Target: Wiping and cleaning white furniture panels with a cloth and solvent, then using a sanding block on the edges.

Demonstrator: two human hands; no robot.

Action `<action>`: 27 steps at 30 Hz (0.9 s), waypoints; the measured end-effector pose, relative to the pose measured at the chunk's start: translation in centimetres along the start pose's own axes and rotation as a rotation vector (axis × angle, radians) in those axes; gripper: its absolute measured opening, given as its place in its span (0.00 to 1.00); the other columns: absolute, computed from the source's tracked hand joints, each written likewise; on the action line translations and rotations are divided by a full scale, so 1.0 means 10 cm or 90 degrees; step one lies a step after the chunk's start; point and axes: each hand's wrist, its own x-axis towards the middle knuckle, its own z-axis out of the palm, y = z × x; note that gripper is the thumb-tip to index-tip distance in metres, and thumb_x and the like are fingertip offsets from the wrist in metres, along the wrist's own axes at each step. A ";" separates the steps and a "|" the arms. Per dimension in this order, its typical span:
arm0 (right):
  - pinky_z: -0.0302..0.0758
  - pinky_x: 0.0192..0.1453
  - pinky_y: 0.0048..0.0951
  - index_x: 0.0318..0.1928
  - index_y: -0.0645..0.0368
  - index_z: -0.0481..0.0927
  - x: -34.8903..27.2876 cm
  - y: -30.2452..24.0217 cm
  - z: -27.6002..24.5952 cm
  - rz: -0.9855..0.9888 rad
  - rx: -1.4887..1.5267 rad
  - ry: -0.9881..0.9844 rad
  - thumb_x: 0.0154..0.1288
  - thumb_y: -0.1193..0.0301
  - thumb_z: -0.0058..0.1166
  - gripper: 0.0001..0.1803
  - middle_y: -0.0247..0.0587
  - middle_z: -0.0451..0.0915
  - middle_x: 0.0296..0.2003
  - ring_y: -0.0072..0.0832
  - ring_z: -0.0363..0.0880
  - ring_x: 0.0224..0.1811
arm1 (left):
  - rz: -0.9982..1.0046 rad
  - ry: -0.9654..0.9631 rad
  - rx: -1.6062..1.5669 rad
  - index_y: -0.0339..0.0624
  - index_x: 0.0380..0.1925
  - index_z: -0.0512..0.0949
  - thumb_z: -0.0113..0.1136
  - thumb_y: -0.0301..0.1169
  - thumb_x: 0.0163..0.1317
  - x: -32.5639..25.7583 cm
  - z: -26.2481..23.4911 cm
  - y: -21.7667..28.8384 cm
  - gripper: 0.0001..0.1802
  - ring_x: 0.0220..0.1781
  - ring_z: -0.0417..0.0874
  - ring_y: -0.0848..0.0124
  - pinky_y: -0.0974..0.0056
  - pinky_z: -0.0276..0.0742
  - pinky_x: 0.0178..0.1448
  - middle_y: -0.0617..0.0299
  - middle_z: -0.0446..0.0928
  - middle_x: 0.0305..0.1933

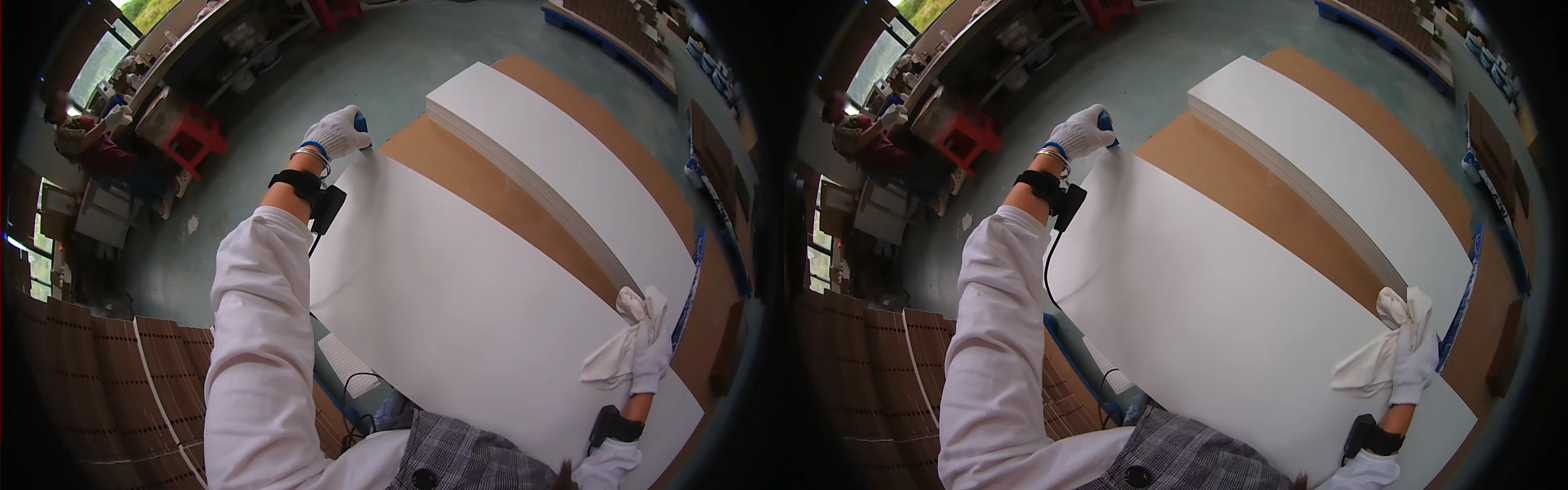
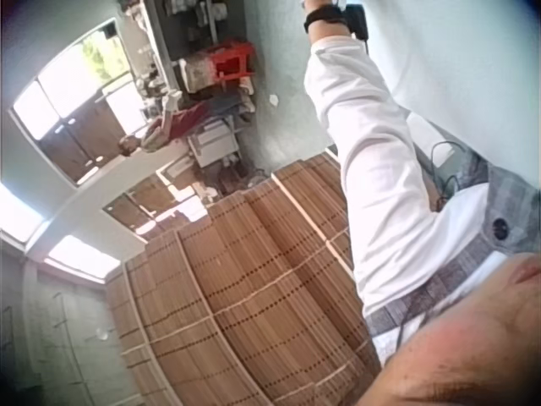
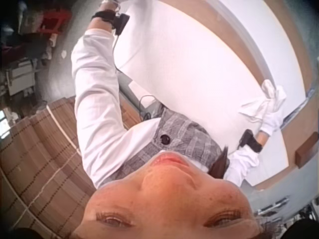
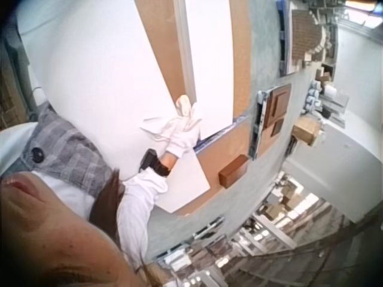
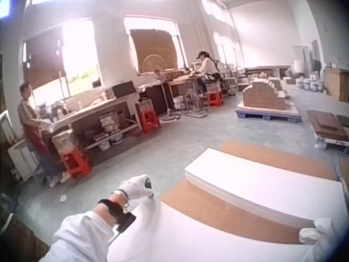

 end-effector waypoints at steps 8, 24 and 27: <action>0.72 0.59 0.35 0.59 0.67 0.71 -0.05 0.14 0.02 0.020 0.036 -0.030 0.63 0.70 0.53 0.25 0.54 0.78 0.51 0.42 0.78 0.54 | -0.092 0.201 -0.140 0.51 0.54 0.72 0.63 0.37 0.50 -0.15 -0.09 -0.47 0.28 0.48 0.82 0.60 0.59 0.77 0.53 0.52 0.79 0.46; 0.53 0.73 0.30 0.69 0.61 0.57 0.16 0.14 0.13 -0.134 0.207 -0.191 0.72 0.70 0.37 0.27 0.38 0.59 0.70 0.31 0.58 0.71 | -0.450 0.470 -0.857 0.38 0.57 0.69 0.54 0.29 0.65 -3.14 1.80 -2.46 0.20 0.43 0.80 0.69 0.67 0.80 0.46 0.58 0.75 0.48; 0.53 0.73 0.30 0.70 0.58 0.58 0.17 0.09 0.14 -0.168 0.169 -0.187 0.72 0.69 0.36 0.27 0.39 0.60 0.69 0.34 0.58 0.70 | -0.670 0.503 -0.704 0.39 0.60 0.68 0.58 0.28 0.61 -3.70 2.71 -2.69 0.26 0.44 0.79 0.67 0.67 0.78 0.46 0.57 0.76 0.45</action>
